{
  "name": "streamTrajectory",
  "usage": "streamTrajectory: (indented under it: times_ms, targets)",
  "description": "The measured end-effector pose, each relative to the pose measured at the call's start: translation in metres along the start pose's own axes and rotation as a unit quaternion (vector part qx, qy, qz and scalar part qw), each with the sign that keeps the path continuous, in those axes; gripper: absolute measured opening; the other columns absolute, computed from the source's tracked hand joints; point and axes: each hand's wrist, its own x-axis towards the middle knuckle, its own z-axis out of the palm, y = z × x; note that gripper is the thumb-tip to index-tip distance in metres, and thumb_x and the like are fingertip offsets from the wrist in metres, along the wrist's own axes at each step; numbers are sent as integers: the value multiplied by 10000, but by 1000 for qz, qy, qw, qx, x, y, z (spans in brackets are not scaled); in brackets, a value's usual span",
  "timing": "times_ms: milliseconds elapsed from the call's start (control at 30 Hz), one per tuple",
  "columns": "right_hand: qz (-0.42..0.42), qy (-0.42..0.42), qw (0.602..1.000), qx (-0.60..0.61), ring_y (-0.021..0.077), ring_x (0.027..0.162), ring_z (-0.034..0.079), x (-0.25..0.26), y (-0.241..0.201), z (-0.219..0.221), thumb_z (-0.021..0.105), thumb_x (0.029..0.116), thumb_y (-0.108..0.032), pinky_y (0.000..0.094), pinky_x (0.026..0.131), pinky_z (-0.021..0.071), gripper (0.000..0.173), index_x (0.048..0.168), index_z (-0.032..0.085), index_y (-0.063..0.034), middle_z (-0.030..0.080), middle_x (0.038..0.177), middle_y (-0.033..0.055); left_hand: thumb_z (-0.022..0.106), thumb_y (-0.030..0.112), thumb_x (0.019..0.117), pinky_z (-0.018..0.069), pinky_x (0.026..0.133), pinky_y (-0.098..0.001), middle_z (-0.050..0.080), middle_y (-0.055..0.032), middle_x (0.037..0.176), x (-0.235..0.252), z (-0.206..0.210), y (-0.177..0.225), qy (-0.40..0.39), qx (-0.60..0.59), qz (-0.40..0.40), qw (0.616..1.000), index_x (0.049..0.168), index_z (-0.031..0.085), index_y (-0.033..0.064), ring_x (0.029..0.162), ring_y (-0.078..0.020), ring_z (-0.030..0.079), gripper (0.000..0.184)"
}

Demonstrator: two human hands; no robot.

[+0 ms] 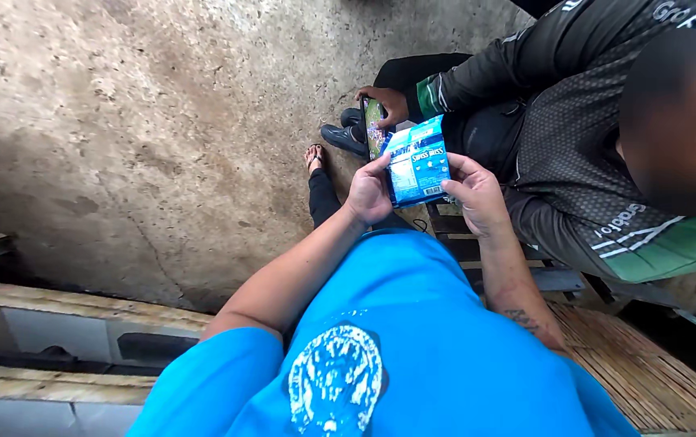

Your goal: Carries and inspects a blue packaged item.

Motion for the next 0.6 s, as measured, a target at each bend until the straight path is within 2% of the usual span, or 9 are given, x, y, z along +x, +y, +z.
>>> streamTrajectory:
  times_ms: [600]
  targets:
    - [1, -18, 1000, -8, 125, 1021, 684, 0, 3, 1, 528, 937, 94, 294, 914, 577, 435, 1359, 586, 4, 686, 1179, 89, 272, 363, 1116, 557, 964, -443, 698, -112, 1146, -3, -6, -4, 6, -9, 14, 1000, 1290, 586, 105, 1094, -227, 683, 442]
